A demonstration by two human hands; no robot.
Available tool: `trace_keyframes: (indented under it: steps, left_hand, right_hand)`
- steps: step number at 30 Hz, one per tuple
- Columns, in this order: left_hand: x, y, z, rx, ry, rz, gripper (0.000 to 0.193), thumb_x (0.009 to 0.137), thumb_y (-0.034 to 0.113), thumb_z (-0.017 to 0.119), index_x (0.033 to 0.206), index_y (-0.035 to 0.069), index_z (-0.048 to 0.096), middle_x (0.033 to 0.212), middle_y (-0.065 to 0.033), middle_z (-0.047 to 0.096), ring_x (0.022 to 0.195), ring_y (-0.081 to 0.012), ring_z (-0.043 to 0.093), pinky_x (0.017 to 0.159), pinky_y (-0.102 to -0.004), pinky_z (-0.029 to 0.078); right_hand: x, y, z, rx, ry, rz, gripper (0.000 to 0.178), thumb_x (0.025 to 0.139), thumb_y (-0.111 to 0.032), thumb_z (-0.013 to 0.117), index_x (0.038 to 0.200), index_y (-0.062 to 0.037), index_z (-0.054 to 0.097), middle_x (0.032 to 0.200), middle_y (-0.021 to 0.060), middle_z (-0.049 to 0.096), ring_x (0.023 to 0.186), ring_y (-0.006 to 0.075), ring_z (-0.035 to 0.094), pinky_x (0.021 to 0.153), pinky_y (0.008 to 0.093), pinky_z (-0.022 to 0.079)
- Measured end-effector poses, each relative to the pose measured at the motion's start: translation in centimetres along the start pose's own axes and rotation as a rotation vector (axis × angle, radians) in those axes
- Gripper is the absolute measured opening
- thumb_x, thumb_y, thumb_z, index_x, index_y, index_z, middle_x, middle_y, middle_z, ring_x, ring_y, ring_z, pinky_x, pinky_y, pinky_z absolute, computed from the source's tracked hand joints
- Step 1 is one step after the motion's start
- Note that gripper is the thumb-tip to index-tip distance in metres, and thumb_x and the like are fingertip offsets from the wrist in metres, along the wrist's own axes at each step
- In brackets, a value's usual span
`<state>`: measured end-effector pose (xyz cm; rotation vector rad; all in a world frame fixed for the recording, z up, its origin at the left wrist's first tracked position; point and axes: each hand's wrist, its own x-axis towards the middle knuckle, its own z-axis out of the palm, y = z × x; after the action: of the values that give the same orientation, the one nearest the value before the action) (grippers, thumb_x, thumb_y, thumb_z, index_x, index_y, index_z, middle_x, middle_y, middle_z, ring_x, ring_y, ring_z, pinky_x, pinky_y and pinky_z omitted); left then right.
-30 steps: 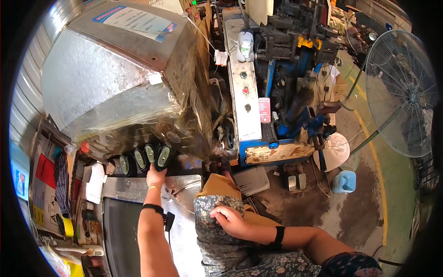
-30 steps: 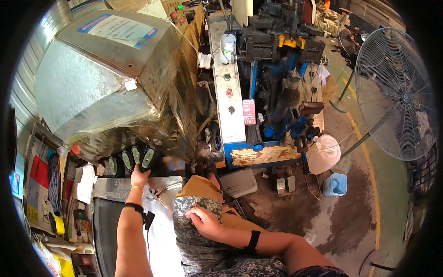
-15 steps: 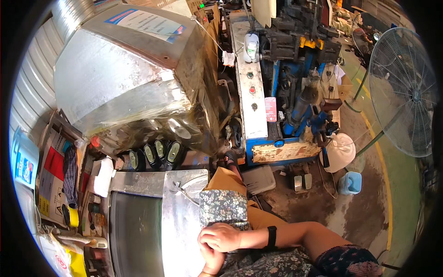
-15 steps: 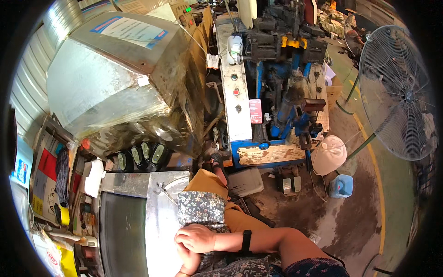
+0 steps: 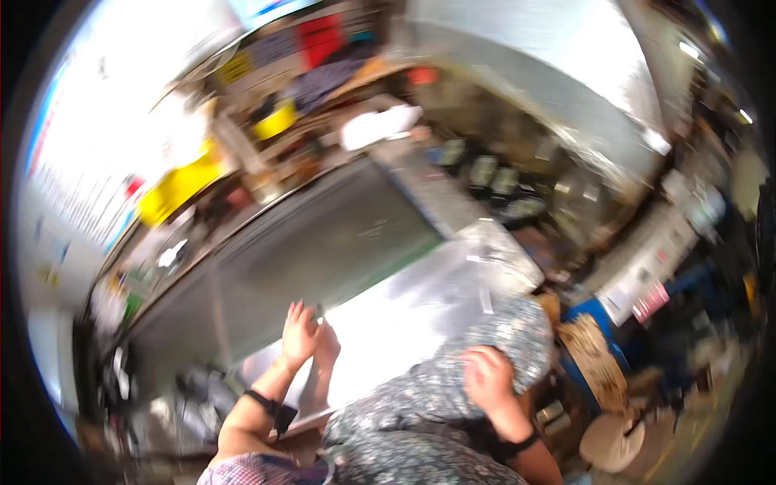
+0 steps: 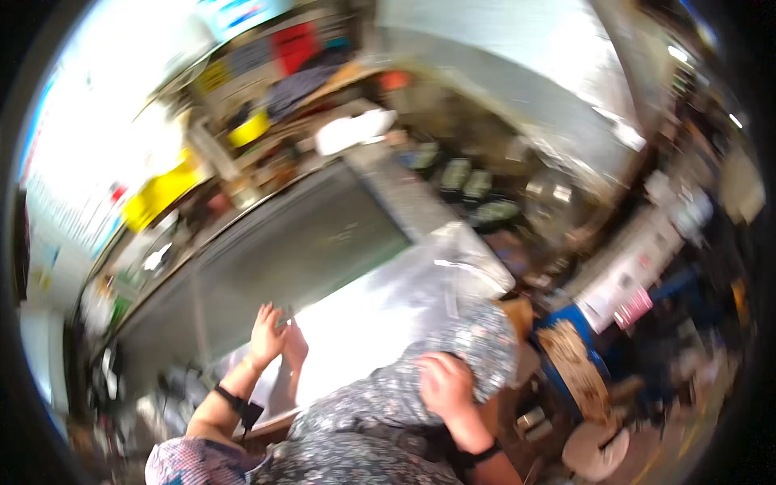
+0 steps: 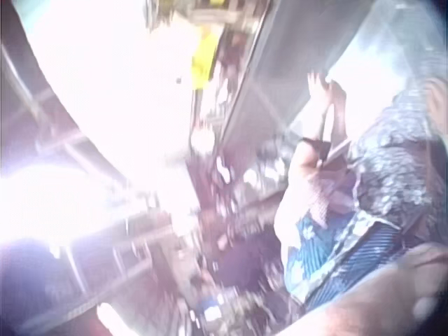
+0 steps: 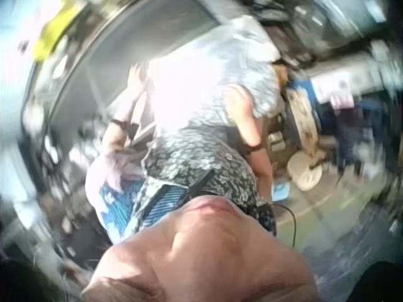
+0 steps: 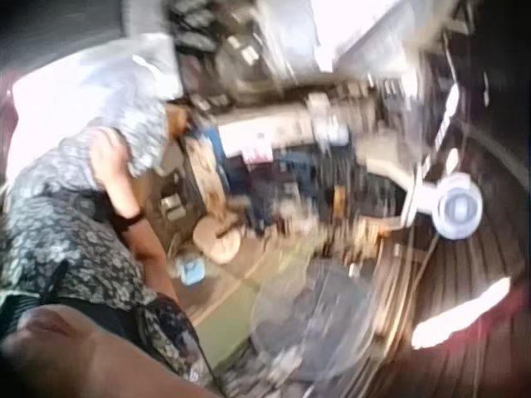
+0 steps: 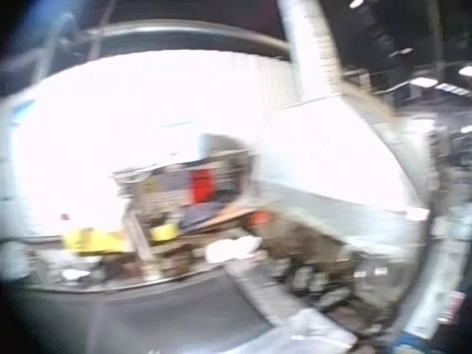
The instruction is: Manually assembling shoe components at a factory station.
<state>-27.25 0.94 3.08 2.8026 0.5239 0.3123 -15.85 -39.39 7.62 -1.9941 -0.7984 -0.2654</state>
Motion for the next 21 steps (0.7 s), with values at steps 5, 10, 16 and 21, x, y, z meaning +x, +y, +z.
trace_keyframes:
  steps: [5, 10, 16, 21]
  left_hand:
    - [-7.1, -11.3, -4.6, 0.468, 0.080, -0.625, 0.075, 0.074, 0.038, 0.077, 0.135, 0.004, 0.047, 0.148, -0.0266, 0.033, 0.141, -0.0449, 0.023, 0.113, -0.0545, 0.026]
    - [-12.0, -20.0, -9.1, 0.590, 0.093, -1.211, 0.094, 0.070, 0.047, 0.080, 0.143, 0.008, 0.036, 0.150, -0.0231, 0.032, 0.140, -0.0423, 0.025, 0.113, -0.0541, 0.024]
    - [-19.0, -33.5, -18.4, 0.642, -0.099, -0.970, 0.013, 0.078, 0.009, 0.064, 0.088, 0.009, 0.072, 0.094, -0.0188, 0.070, 0.083, -0.0315, 0.070, 0.065, -0.0423, 0.055]
    - [-16.2, -32.2, -13.4, 0.399, -0.128, -0.818, 0.026, 0.078, 0.026, 0.067, 0.080, 0.001, 0.071, 0.083, -0.0218, 0.070, 0.083, -0.0365, 0.069, 0.071, -0.0427, 0.055]
  right_hand:
    - [0.5, -0.4, 0.6, -0.024, -0.066, -0.085, 0.013, 0.076, -0.003, 0.058, 0.085, -0.0068, 0.067, 0.089, 0.0104, 0.067, 0.079, 0.0305, 0.066, 0.072, 0.0390, 0.051]
    - [1.1, -0.8, 1.4, -0.054, -0.097, -0.088, 0.014, 0.076, -0.003, 0.057, 0.085, -0.0061, 0.067, 0.089, 0.0098, 0.067, 0.079, 0.0306, 0.065, 0.072, 0.0385, 0.051]
    - [1.9, -1.4, 0.6, -0.016, -0.030, -0.015, 0.015, 0.074, -0.002, 0.059, 0.085, -0.0069, 0.068, 0.088, 0.0085, 0.067, 0.078, 0.0297, 0.065, 0.072, 0.0378, 0.051]
    - [1.7, -0.9, 1.4, -0.101, -0.012, -0.022, 0.016, 0.073, -0.002, 0.063, 0.086, -0.0096, 0.069, 0.089, 0.0051, 0.067, 0.077, 0.0253, 0.066, 0.069, 0.0353, 0.052]
